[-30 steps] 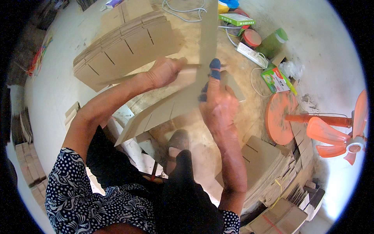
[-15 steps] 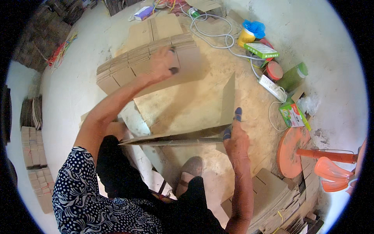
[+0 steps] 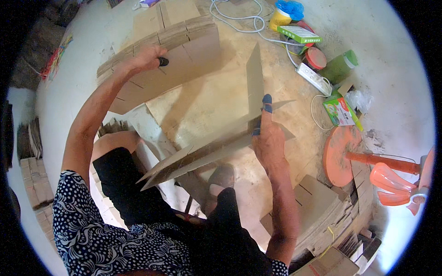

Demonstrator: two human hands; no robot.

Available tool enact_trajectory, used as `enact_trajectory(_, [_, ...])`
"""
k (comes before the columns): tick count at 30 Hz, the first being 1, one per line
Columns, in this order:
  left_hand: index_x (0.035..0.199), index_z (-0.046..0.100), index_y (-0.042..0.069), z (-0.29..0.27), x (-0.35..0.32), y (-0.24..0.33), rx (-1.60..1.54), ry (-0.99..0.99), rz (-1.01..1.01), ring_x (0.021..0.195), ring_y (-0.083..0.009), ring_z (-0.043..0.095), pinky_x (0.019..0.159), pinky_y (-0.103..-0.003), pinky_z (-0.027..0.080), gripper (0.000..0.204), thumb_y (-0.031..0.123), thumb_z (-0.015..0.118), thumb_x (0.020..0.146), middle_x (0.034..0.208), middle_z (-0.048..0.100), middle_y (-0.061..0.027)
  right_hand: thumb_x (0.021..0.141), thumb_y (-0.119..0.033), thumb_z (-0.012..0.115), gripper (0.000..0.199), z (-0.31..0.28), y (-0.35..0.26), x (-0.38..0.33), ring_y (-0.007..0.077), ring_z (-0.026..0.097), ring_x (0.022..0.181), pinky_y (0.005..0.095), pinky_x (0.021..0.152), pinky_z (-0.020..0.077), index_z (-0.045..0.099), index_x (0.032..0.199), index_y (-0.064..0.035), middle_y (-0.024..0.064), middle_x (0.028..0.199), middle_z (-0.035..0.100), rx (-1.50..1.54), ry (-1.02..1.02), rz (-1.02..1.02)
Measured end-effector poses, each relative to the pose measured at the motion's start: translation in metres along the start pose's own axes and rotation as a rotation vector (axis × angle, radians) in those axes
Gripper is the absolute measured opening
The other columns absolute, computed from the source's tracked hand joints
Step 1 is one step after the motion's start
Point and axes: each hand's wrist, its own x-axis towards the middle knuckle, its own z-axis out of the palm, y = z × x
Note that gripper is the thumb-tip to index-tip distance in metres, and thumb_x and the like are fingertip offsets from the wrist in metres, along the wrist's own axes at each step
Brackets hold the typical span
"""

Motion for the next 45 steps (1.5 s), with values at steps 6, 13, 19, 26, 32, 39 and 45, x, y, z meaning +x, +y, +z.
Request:
enact_trajectory(6, [0.094, 0.056, 0.003, 0.027, -0.016, -0.023, -0.298, 0.598, 0.193, 0.071, -0.0317, 0.058, 0.063, -0.044, 0.045, 0.018, 0.002, 0.052, 0.077, 0.078, 0.06, -0.017, 0.074, 0.004, 0.056, 0.083, 0.004, -0.006, -0.005, 0.0446, 0.058, 0.067, 0.0486, 0.06, 0.0457, 0.014, 0.146, -0.0007, 0.0268, 0.072, 0.06, -0.028, 0.004, -0.05])
enact_trajectory(13, [0.09, 0.056, 0.005, 0.005, -0.048, 0.063, -0.117, 0.181, 0.05, 0.079, -0.0404, 0.061, 0.067, -0.048, 0.047, 0.016, 0.005, 0.053, 0.075, 0.083, 0.063, -0.0206, 0.07, 0.006, 0.054, 0.087, -0.002, -0.007, -0.019, 0.0438, 0.059, 0.065, 0.0486, 0.06, 0.0466, 0.015, 0.147, -0.0046, 0.0262, 0.071, 0.06, -0.053, 0.048, -0.007])
enact_trajectory(19, [0.084, 0.053, 0.003, 0.046, -0.069, 0.123, -0.159, 0.063, 0.14, 0.079, -0.0416, 0.06, 0.065, -0.049, 0.046, 0.019, 0.005, 0.061, 0.067, 0.076, 0.061, -0.0213, 0.071, 0.004, 0.055, 0.089, -0.008, -0.017, -0.026, 0.042, 0.06, 0.064, 0.0481, 0.059, 0.0474, 0.013, 0.148, -0.0063, 0.0237, 0.072, 0.061, -0.094, 0.085, -0.068])
enact_trajectory(26, [0.083, 0.053, 0.003, 0.065, -0.063, 0.146, -0.179, 0.117, 0.11, 0.077, -0.0404, 0.061, 0.065, -0.049, 0.047, 0.018, 0.005, 0.06, 0.067, 0.076, 0.062, -0.0215, 0.074, 0.006, 0.051, 0.078, -0.015, -0.025, -0.035, 0.0386, 0.056, 0.058, 0.0432, 0.054, 0.0435, 0.023, 0.146, -0.0045, 0.0238, 0.066, 0.055, -0.083, 0.147, -0.026])
enact_trajectory(32, [0.086, 0.056, 0.001, 0.068, -0.053, 0.169, -0.223, 0.179, 0.145, 0.077, -0.0398, 0.062, 0.065, -0.049, 0.048, 0.014, 0.004, 0.056, 0.073, 0.077, 0.063, -0.0203, 0.075, 0.004, 0.052, 0.078, -0.017, -0.017, -0.036, 0.0391, 0.056, 0.058, 0.0435, 0.055, 0.0437, 0.023, 0.146, -0.0069, 0.0233, 0.066, 0.055, -0.056, 0.185, -0.042])
enact_trajectory(39, [0.085, 0.059, 0.003, 0.052, -0.024, 0.201, -0.337, 0.208, 0.198, 0.081, -0.0415, 0.061, 0.069, -0.05, 0.048, 0.017, 0.007, 0.06, 0.068, 0.08, 0.063, -0.0216, 0.073, 0.005, 0.055, 0.08, -0.02, -0.014, -0.043, 0.0422, 0.058, 0.065, 0.0457, 0.058, 0.0449, 0.023, 0.146, -0.0063, 0.0238, 0.07, 0.057, -0.161, 0.103, -0.129])
enact_trajectory(45, [0.084, 0.06, 0.004, 0.049, -0.008, 0.222, -0.345, 0.167, 0.212, 0.081, -0.0415, 0.061, 0.07, -0.05, 0.048, 0.016, 0.011, 0.06, 0.069, 0.08, 0.063, -0.0217, 0.068, 0.008, 0.054, 0.081, -0.021, -0.022, -0.045, 0.0437, 0.057, 0.067, 0.0467, 0.059, 0.0444, 0.025, 0.143, -0.0001, 0.0251, 0.074, 0.058, -0.018, 0.045, -0.062])
